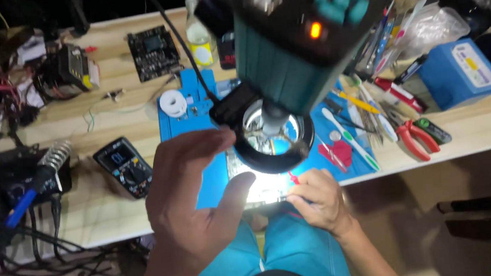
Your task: Inspecting and testing a computer motherboard using a digital microscope and a multimeter.
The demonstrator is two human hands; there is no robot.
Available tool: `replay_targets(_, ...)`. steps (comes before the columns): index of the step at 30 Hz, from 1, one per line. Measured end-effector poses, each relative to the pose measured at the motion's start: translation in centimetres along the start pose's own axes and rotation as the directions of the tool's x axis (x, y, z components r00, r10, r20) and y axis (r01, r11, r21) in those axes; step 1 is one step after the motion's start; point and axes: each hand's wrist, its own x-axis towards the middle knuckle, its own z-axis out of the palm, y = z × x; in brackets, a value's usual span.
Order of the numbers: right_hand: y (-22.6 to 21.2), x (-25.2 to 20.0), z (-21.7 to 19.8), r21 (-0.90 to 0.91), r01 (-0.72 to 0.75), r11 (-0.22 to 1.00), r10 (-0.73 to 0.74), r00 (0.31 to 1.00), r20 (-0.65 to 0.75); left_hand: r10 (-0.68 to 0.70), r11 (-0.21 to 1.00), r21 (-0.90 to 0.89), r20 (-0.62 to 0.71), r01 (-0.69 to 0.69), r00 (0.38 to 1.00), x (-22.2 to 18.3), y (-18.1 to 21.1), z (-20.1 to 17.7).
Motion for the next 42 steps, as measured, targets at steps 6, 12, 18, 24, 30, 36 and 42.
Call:
replay_targets(6,0.8,0.0,-0.2,0.004,-0.046,0.999,0.046,0.997,0.06,-0.015,0.994,-0.111,0.069,0.022,0.997,3.8,-0.7,1.9)
replay_targets(12,1.2,0.1,0.1,-0.054,-0.04,0.998,0.045,0.995,0.094,0.056,0.993,-0.115,0.199,-0.034,0.978,5.5,-1.0,3.3)
replay_targets(18,2.5,-1.0,0.7,-0.038,-0.051,0.998,0.055,0.99,0.131,0.04,0.992,-0.125,0.239,-0.01,0.97,5.9,-1.7,3.0)
replay_targets(24,2.4,-0.3,0.8,0.035,-0.057,0.998,0.054,0.996,0.074,0.071,0.989,-0.142,0.255,-0.036,0.964,6.3,-2.0,2.4)
replay_targets(30,2.6,-0.6,2.0,0.096,-0.167,0.981,0.161,0.985,0.067,0.031,0.99,-0.144,0.294,0.012,0.955,6.3,-2.0,2.4)
replay_targets(36,3.4,-1.0,3.0,0.005,-0.279,0.96,0.277,0.957,0.079,0.063,0.989,-0.142,0.243,-0.029,0.968,6.3,-1.9,2.6)
replay_targets(42,3.8,-1.5,3.4,-0.093,-0.411,0.907,0.419,0.904,0.087,0.065,0.984,-0.175,0.227,-0.024,0.972,6.0,-2.1,2.7)
